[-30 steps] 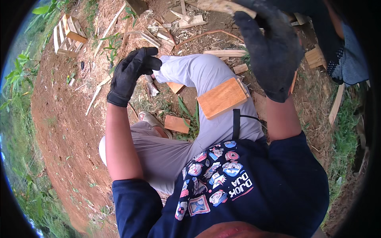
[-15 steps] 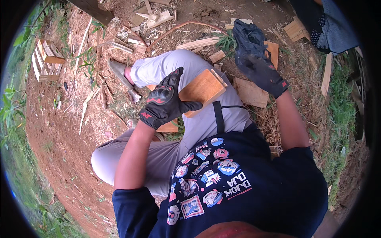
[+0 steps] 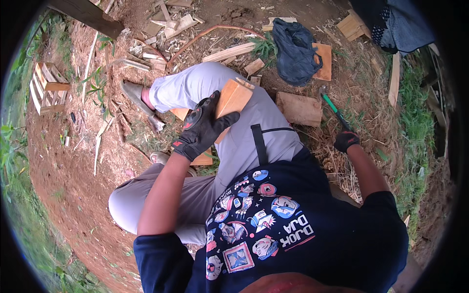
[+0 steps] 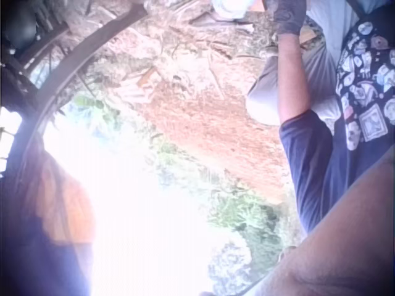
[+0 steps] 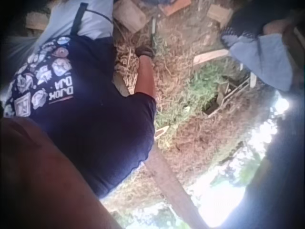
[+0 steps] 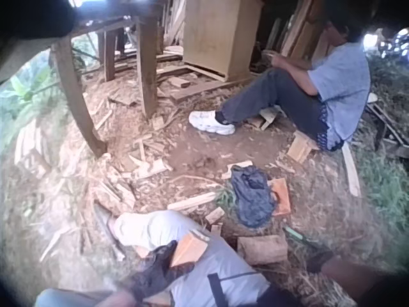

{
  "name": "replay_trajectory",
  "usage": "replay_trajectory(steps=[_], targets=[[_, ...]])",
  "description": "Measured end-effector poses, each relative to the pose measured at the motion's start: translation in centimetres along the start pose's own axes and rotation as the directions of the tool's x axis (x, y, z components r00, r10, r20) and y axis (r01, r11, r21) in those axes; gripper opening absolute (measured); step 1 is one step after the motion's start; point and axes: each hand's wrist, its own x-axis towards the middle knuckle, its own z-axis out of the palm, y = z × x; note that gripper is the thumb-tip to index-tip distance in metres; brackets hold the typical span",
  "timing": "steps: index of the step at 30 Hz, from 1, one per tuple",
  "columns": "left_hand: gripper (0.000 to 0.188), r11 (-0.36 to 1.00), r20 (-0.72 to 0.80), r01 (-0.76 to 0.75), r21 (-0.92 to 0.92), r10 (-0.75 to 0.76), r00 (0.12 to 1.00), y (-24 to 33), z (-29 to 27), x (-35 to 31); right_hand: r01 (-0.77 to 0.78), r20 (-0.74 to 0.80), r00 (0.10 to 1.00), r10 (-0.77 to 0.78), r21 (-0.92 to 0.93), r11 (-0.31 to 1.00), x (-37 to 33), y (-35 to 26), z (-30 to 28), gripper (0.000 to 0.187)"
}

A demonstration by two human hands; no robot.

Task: The person sits on the ground and uses a hammer to split small pieces of wood. They hold the wood with one hand and strike it with the hammer in the other, occasionally adjusting the wood's position.

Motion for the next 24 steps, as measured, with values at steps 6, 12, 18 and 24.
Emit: replay_trajectory(steps=[6, 12, 18, 24], targets=[[0.061, 0.994, -0.240, 0.050, -0.095, -0.072, 0.968, -2.9, -1.0, -0.6, -0.043, -0.420, 0.901, 0.105, 0.154, 0.987, 1.6, 0.6, -3.0, 0.033], [0.087, 0.993, -0.115, 0.102, -0.059, -0.108, 0.987, 0.3, -2.0, 0.3, 0.085, -0.583, 0.798, 0.155, 0.363, 0.928, 3.3, -0.2, -3.8, 0.029], [0.084, 0.969, -0.077, 0.236, -0.078, -0.242, 0.967, -0.9, -3.5, -0.1, -0.041, -0.380, 0.904, 0.197, 0.381, 0.924, 3.7, -1.6, -7.0, 0.038], [0.084, 0.932, -0.060, 0.134, -0.337, -0.163, 0.985, -1.6, -4.3, -0.8, 0.267, -0.589, 0.808, 0.006, 0.374, 0.888, -0.4, -4.9, -15.3, 0.054]])
